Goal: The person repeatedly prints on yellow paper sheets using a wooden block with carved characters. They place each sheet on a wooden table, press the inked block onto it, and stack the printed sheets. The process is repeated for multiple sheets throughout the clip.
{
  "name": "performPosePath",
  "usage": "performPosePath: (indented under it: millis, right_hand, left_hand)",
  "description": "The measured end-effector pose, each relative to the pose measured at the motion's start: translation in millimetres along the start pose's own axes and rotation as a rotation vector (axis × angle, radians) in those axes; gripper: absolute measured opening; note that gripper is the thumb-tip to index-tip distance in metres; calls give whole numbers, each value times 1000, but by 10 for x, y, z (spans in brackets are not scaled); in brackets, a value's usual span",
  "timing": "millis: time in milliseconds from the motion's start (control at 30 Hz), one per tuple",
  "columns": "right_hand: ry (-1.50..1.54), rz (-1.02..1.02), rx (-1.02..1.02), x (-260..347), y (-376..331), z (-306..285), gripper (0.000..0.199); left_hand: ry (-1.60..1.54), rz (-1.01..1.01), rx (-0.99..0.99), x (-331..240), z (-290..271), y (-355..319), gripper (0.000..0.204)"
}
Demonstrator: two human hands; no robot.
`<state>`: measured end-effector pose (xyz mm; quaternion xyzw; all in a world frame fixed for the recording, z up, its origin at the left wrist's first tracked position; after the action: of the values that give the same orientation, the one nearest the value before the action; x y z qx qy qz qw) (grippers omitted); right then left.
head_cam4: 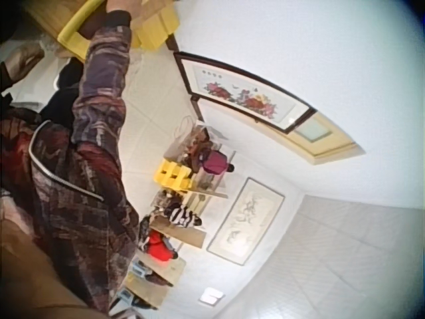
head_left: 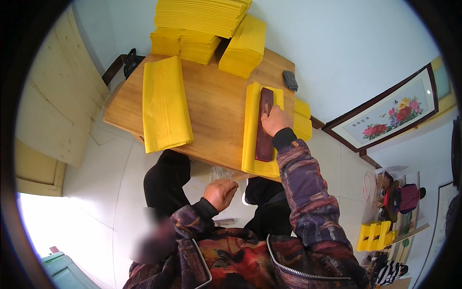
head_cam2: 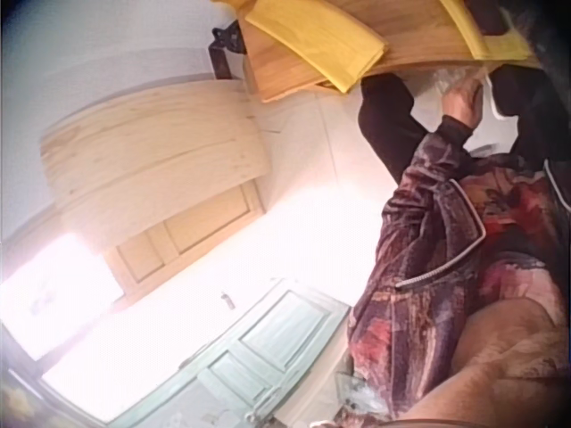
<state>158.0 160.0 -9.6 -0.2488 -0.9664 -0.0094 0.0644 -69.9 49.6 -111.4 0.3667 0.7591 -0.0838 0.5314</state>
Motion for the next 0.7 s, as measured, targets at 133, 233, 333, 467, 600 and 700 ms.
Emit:
performPosePath:
  millis: [133,233,333,467,600,700]
  right_hand:
    - [41,12,-100,76,-33,203,31]
    - [18,-30,-86,68,-15,256,31]
    - [59,43,-43,-32,36,190,32]
    - [27,49,-24,-10,38,185,35]
    - [88,58,-34,-15,37,201,34]
    - [34,28,-2,-37,49,209,33]
  left_hand:
    - [40,47,-190,-52,-92,128,22]
    - [113,144,-232,-135,-50,256,26]
    - [233,350,-103,-295,158,351,35]
    - [394,430,-92,-413,365,438,47]
    - [491,373,-30,-374,463,523,51]
    - [529,357,-7,-341,539,582,53]
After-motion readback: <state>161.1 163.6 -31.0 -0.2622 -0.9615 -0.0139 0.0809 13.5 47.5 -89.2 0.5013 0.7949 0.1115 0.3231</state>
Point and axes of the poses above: each hand's wrist, its own y-axis towards the middle knuckle, its own z-axis out of the palm, x = y × z, the point moved 3 cm from there along y, towards the middle knuckle, and after that the axes turned 3 degrees about -z, right-handed, at the moved point
